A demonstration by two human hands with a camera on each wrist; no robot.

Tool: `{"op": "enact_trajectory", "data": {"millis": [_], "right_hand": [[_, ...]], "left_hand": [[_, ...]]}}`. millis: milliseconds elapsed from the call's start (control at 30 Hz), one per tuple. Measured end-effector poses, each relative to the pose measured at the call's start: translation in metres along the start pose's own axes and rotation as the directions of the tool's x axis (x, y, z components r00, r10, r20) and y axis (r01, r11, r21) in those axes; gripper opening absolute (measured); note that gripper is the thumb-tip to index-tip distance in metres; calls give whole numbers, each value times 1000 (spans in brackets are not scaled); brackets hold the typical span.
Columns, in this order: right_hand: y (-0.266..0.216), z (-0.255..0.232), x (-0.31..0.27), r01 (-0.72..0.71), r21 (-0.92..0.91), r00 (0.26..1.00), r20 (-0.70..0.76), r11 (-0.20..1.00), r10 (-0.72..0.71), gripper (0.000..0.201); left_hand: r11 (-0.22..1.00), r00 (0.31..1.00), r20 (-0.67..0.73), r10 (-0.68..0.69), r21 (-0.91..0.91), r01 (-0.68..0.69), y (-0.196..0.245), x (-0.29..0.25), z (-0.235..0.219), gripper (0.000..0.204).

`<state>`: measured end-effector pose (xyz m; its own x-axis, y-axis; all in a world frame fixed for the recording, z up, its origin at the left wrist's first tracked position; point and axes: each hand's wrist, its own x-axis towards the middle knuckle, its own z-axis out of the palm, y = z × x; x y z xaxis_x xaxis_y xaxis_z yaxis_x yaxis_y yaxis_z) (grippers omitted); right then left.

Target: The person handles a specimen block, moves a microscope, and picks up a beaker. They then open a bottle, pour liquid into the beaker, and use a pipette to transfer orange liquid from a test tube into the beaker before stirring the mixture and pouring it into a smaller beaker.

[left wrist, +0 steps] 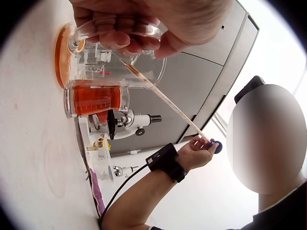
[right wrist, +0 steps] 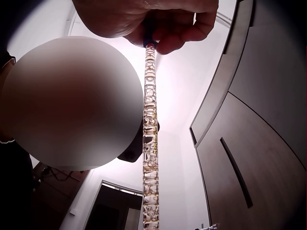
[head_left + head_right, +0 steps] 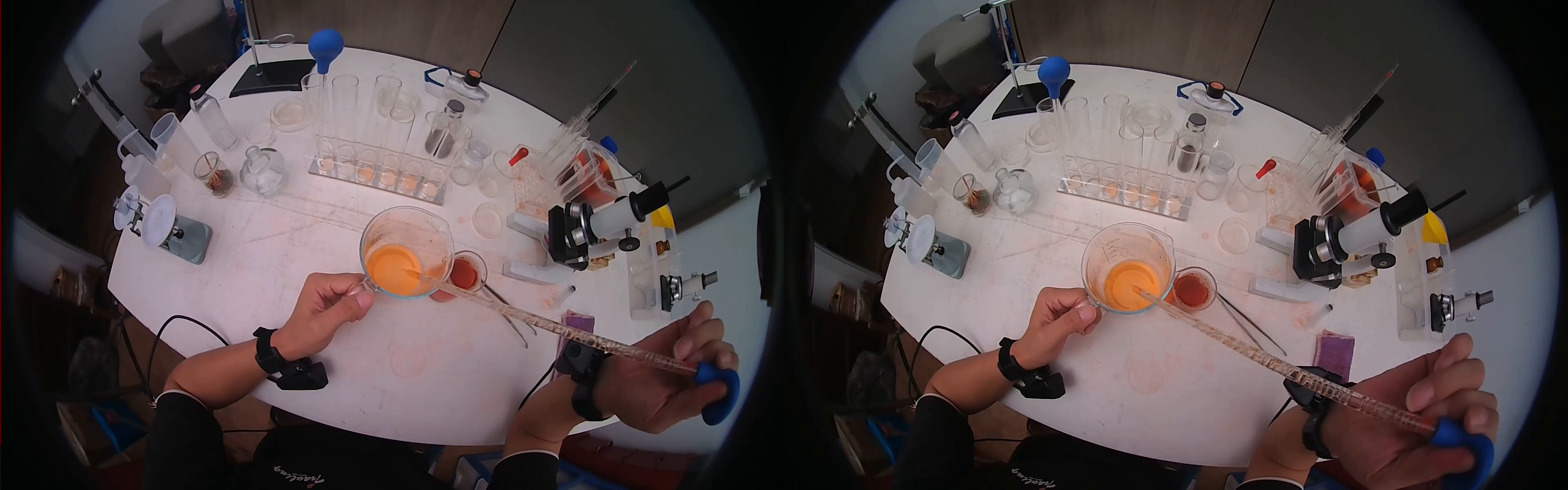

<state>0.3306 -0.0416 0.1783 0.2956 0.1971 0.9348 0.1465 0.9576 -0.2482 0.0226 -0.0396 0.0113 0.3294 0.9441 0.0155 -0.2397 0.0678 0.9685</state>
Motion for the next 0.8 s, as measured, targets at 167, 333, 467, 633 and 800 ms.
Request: {"op": "enact_trajectory", "data": {"millis": [167,333,467,633,800], "right_hand": [[0,2,0,8,14,1000,9,1000,-8,22],[4,6,-2,37,83,999,-31,996,-34,20],[3,8,-3,55,67,998,-42,996,-52,19],[4,7,-4,63,62,996,-61,996,-59,20],[2,6,-3,43,40,999,-27,998,-42,23]], "left_hand": [[1000,1000,3,6,5,-6,0,0,0,34],[1000,1000,2,8,4,-8,0,0,0,34],[1000,1000,5,5,2,-5,0,0,0,34],[1000,1000,4,7,2,-7,0,0,0,34],[1000,1000,2,9,3,-9,0,0,0,34]]}}
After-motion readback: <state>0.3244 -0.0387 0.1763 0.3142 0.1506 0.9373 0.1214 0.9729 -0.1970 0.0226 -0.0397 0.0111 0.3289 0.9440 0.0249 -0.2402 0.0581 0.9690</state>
